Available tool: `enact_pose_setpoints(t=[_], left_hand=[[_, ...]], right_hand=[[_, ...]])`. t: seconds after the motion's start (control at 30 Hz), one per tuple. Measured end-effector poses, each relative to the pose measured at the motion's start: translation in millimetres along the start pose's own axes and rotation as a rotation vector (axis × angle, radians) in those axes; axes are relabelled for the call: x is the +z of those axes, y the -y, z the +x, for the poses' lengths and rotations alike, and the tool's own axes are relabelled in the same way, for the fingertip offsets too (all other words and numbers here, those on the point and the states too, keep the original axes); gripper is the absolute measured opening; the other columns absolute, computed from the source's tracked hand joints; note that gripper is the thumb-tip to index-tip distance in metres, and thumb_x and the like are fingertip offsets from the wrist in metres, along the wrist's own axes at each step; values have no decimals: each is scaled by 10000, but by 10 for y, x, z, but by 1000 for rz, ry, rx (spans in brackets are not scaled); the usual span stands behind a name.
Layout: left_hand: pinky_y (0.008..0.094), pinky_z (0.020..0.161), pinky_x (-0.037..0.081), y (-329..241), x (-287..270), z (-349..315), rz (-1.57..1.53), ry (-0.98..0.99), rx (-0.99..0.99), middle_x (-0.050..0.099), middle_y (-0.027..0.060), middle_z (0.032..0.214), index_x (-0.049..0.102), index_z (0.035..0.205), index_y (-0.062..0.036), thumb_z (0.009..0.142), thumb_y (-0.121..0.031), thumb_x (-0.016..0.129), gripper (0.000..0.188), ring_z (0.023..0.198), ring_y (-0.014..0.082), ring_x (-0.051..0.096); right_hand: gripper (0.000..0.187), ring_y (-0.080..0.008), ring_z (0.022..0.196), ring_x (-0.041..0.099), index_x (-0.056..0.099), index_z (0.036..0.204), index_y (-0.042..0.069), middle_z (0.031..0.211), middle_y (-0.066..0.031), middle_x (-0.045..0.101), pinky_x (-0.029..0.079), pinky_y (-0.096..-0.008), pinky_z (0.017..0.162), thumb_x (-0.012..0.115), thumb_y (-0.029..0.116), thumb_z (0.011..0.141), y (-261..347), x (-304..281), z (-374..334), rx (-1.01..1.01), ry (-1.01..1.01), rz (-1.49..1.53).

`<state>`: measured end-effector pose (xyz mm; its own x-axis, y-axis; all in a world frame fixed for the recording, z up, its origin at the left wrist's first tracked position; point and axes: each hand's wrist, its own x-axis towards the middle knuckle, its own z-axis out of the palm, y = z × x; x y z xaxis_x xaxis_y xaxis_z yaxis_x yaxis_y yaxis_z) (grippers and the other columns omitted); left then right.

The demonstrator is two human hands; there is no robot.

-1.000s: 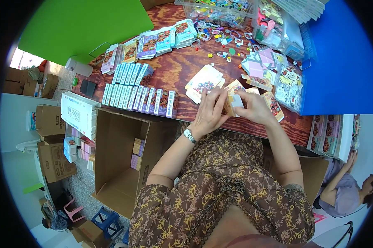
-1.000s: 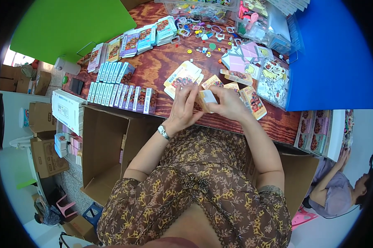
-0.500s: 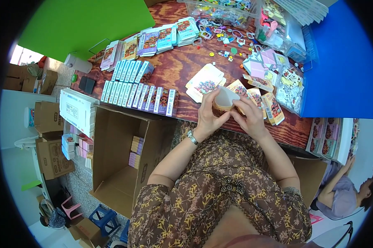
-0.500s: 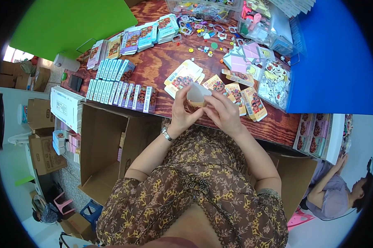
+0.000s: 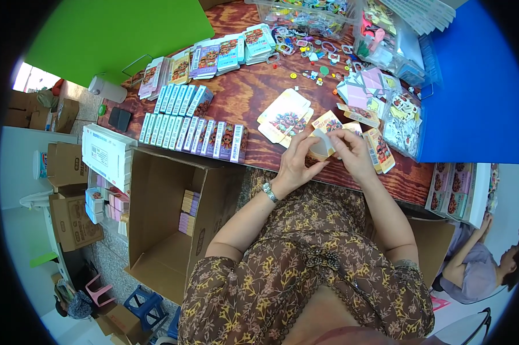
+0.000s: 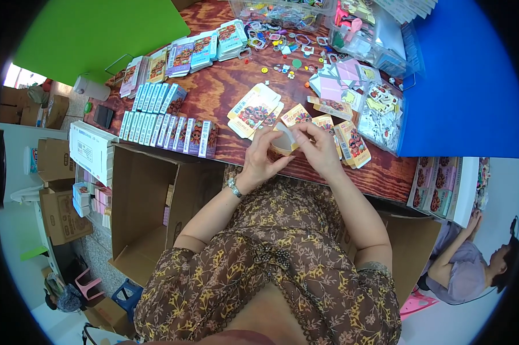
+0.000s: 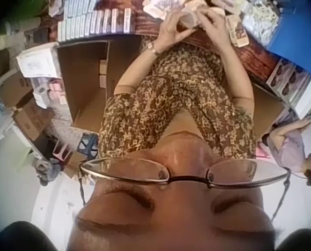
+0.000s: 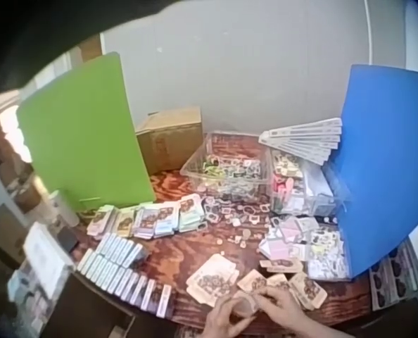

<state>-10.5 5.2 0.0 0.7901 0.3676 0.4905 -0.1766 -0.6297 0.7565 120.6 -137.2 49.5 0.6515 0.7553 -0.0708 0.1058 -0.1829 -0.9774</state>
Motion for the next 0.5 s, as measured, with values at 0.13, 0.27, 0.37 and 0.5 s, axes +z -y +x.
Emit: enact_pose_setpoints(t=[0.13,0.27,0.37,0.5], left_hand=[[418,881,575,35,34,4,-7,-33,46,534,215,1306,457,1370,-52,724,-177,886,786,1170,375,606],[422,921,550,-3,26,-9,-97,-36,-90,530,229,1331,343,1483,-6,719,-152,876,943,1172,371,595],[426,942,533,21,15,27,-5,5,-35,521,241,1349,276,1532,27,726,-134,857,1006,1184,373,581],[438,987,492,58,66,15,70,-24,40,501,268,1370,188,1558,83,743,-130,834,1062,1228,393,537]], right_hand=[[189,-127,876,688,685,1117,-5,915,-42,674,562,-302,710,659,76,948,182,87,-16,-74,-8,-46],[175,-180,824,694,708,1073,7,890,-78,667,553,-318,659,682,34,902,234,162,-40,-216,-93,-345],[131,-214,876,694,726,1018,2,949,-107,686,556,-323,726,701,39,895,186,194,-41,-267,-120,-453],[150,-243,920,698,736,1042,16,981,-118,708,556,-355,814,693,30,899,180,183,-41,-417,-112,-611]])
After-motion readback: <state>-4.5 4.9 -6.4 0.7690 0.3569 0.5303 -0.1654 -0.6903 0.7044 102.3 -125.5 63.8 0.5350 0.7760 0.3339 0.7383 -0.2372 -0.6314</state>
